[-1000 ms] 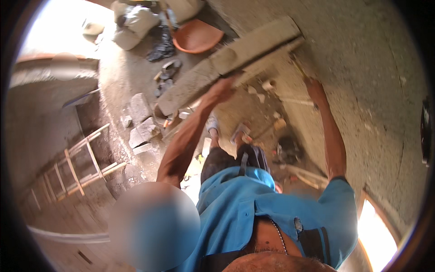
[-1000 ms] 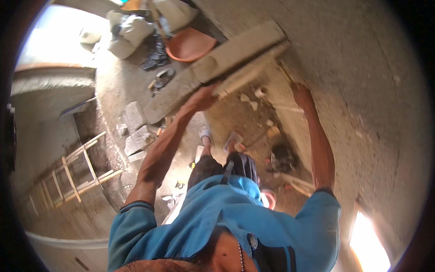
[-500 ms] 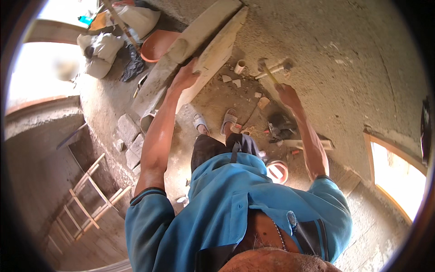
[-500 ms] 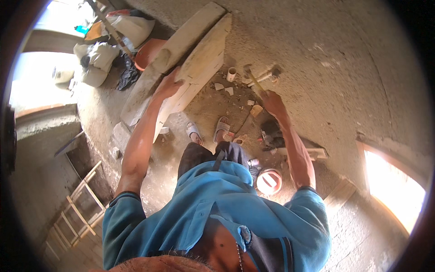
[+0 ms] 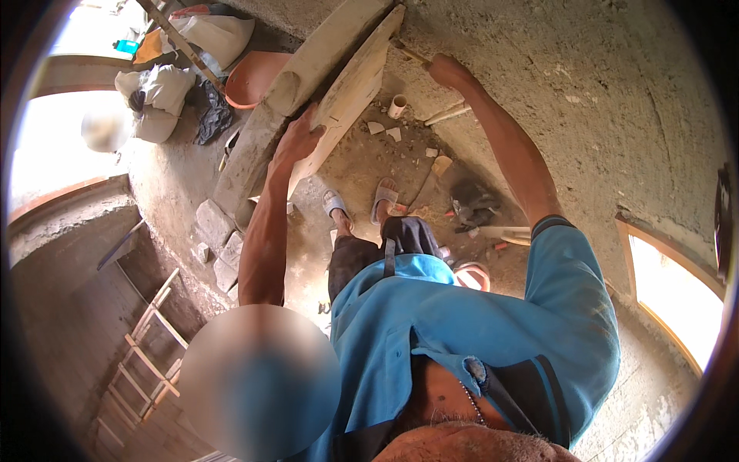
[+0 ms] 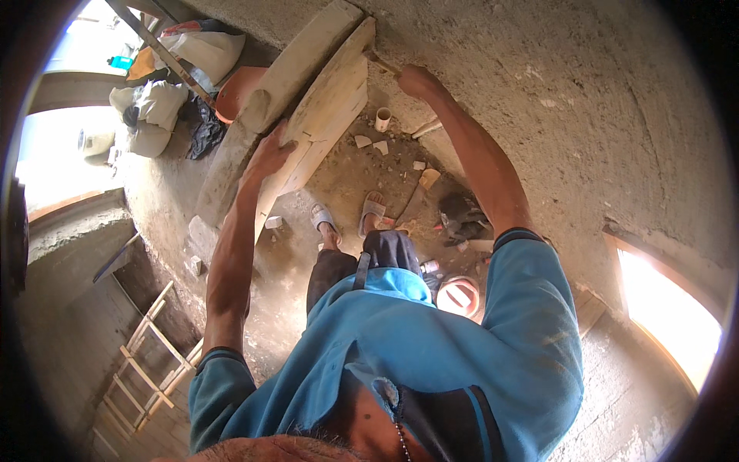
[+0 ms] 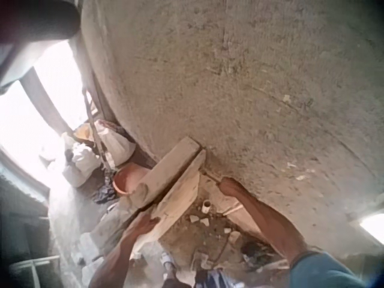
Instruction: The person measures a curved wall with a tape measure and marks it with a pen. They then pick up a curved wooden plank and a hammer, positioning the plank against the wall and hammering nails into it to secure it in place.
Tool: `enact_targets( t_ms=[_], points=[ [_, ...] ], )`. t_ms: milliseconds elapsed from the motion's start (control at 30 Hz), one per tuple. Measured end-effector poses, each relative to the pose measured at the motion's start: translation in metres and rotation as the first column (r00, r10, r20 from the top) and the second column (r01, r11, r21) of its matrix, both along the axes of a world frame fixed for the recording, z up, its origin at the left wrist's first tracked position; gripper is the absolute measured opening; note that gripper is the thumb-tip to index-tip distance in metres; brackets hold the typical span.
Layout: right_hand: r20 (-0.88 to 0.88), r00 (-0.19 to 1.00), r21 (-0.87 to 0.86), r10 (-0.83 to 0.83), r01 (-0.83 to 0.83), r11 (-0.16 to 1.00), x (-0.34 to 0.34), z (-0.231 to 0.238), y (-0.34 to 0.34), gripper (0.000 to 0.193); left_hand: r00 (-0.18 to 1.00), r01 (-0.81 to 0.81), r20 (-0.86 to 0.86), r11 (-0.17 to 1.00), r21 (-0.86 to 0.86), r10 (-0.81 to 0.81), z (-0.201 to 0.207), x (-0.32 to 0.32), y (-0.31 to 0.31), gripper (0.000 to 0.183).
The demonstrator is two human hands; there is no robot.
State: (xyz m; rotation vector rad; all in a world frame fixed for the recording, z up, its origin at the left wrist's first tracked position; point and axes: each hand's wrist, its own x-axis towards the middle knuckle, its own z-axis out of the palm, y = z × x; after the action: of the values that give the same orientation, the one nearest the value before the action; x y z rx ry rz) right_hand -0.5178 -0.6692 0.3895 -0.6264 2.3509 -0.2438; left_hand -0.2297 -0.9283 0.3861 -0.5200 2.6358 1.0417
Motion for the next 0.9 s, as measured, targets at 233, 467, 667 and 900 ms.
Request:
enact_targets(
  t_ms=[233,467,667,900],
  points=[
    [0.046,0.994,-0.066,-0.100,0.103,0.992,0.006,0.010,0.017,0.052,1.000,-0.001,-0.012,1.000,-0.028,0.001,-0.001,0.002,0.003,0.071],
    [0.086,0.996,-0.002,-0.023,0.024,1.000,-0.008,0.019,0.002,0.050,0.998,0.004,-0.056,0.999,-0.054,-0.007,-0.011,0.002,-0.009,0.067],
    [-0.132,0.986,-0.276,-0.098,0.059,0.959,0.039,-0.052,0.026,0.044,0.999,-0.038,-0.027,0.999,0.022,0.038,0.016,-0.002,-0.003,0.063],
    [0.011,0.999,-0.035,-0.030,0.030,0.999,0.002,-0.009,0.027,0.044,0.992,-0.097,0.082,0.994,0.047,0.093,0.007,0.000,0.013,0.065]
  ],
)
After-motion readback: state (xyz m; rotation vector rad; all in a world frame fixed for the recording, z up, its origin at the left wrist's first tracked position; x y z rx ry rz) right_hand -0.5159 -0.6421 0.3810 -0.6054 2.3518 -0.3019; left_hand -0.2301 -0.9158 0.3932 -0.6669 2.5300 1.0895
